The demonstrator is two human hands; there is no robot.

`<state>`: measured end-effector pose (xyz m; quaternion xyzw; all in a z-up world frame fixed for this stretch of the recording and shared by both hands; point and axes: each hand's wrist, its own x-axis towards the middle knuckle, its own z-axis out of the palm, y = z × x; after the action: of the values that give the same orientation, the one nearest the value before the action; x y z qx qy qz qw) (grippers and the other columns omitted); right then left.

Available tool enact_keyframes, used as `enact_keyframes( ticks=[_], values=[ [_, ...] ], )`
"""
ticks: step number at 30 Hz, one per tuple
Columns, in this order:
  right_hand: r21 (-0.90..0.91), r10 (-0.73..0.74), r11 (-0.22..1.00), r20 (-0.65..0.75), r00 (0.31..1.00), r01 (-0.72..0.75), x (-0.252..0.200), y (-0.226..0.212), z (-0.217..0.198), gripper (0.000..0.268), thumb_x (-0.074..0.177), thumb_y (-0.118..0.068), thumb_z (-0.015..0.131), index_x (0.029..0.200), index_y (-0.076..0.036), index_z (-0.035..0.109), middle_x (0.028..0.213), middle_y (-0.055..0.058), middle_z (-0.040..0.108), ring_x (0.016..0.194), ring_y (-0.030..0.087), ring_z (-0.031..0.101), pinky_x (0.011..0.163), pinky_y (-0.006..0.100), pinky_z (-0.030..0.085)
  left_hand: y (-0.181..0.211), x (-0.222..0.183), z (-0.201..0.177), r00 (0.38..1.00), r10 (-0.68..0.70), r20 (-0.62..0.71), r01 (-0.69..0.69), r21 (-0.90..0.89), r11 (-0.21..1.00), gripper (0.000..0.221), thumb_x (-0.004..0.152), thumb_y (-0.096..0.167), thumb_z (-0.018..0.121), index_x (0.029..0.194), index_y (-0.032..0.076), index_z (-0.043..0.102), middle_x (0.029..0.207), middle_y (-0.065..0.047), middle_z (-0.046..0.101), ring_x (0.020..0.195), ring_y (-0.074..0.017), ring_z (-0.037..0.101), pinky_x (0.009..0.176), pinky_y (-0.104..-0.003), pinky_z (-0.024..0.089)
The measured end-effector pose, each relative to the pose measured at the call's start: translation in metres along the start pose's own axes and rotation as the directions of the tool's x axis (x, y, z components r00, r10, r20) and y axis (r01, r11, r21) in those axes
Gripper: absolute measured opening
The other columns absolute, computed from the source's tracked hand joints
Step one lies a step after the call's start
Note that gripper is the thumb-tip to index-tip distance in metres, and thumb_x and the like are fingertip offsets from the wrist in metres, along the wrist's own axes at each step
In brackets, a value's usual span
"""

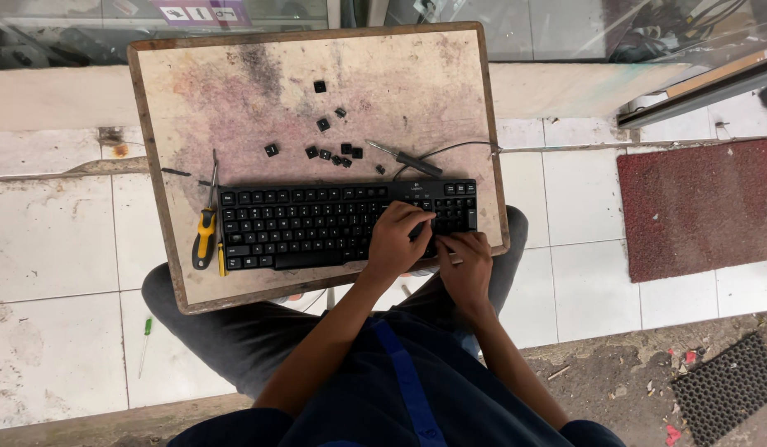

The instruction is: The person assembles a keyboard by inserting keycaps into the keyboard base one by one. They pick up keycaps from the table and press them into place on the keyboard.

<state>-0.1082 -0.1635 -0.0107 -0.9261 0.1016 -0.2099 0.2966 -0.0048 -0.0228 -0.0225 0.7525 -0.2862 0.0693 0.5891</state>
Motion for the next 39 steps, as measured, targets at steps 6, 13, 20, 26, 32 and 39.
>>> enact_keyframes(
  ticks=[6,13,20,26,32,39],
  values=[
    [0.186,0.139,0.972,0.031,0.990,-0.142,0.018,0.002,-0.007,0.012,0.097,-0.005,0.081,0.105,-0.013,0.085,0.089,0.006,0.079,0.085,0.027,0.075,0.070,0.043,0.062,0.003,0.005,-0.007,0.988,0.062,0.144,-0.071,0.062,0.996,0.021,0.097,0.017,0.078,0.118,0.015,0.080,0.102,-0.007,0.077,0.101,-0.0270,0.073,0.085,-0.044,0.064],
    [0.367,0.107,0.917,0.157,0.982,-0.158,0.028,-0.011,-0.043,0.013,0.096,0.003,0.078,0.100,-0.008,0.083,0.079,0.012,0.074,0.074,0.019,0.068,0.063,0.040,0.053,0.023,0.007,-0.013,0.907,-0.198,0.372,0.331,-0.335,0.882,0.022,0.100,0.006,0.074,0.121,0.007,0.081,0.109,-0.020,0.080,0.099,-0.0406,0.078,0.079,-0.048,0.068],
    [0.349,0.050,0.931,0.174,0.983,-0.109,0.024,-0.009,-0.051,0.020,0.088,-0.001,0.088,0.104,-0.009,0.081,0.082,0.009,0.078,0.072,0.018,0.067,0.061,0.033,0.052,0.010,-0.004,-0.002,0.745,-0.476,0.467,0.665,-0.460,0.588,0.027,0.097,0.013,0.083,0.121,0.001,0.079,0.108,-0.026,0.078,0.096,-0.0368,0.080,0.075,-0.041,0.072],
    [0.163,-0.121,0.983,0.194,0.974,0.089,0.034,-0.030,-0.059,0.021,0.091,-0.003,0.086,0.112,-0.003,0.081,0.094,0.015,0.078,0.087,0.034,0.076,0.068,0.045,0.064,0.019,-0.006,-0.001,0.771,-0.549,0.324,0.635,-0.310,0.708,0.033,0.087,0.016,0.088,0.118,0.008,0.083,0.094,-0.018,0.082,0.083,-0.0302,0.081,0.072,-0.039,0.070],
    [0.092,-0.079,0.994,0.226,0.971,0.059,0.037,-0.028,-0.053,0.020,0.093,-0.006,0.083,0.113,-0.003,0.082,0.096,0.014,0.076,0.088,0.034,0.077,0.071,0.048,0.068,0.018,-0.002,-0.001,0.787,-0.544,0.292,0.607,-0.210,0.766,0.037,0.086,0.020,0.087,0.122,0.014,0.083,0.094,-0.015,0.083,0.086,-0.0314,0.081,0.074,-0.040,0.067],
    [0.077,-0.078,0.995,0.289,0.954,0.058,0.044,0.004,-0.054,0.024,0.093,-0.003,0.083,0.116,-0.007,0.084,0.095,0.015,0.075,0.090,0.034,0.076,0.071,0.043,0.065,-0.008,0.002,-0.016,0.991,-0.130,0.036,0.126,0.094,0.988,0.026,0.098,0.007,0.071,0.121,0.013,0.082,0.099,-0.009,0.080,0.098,-0.0292,0.075,0.079,-0.037,0.064]
  ],
)
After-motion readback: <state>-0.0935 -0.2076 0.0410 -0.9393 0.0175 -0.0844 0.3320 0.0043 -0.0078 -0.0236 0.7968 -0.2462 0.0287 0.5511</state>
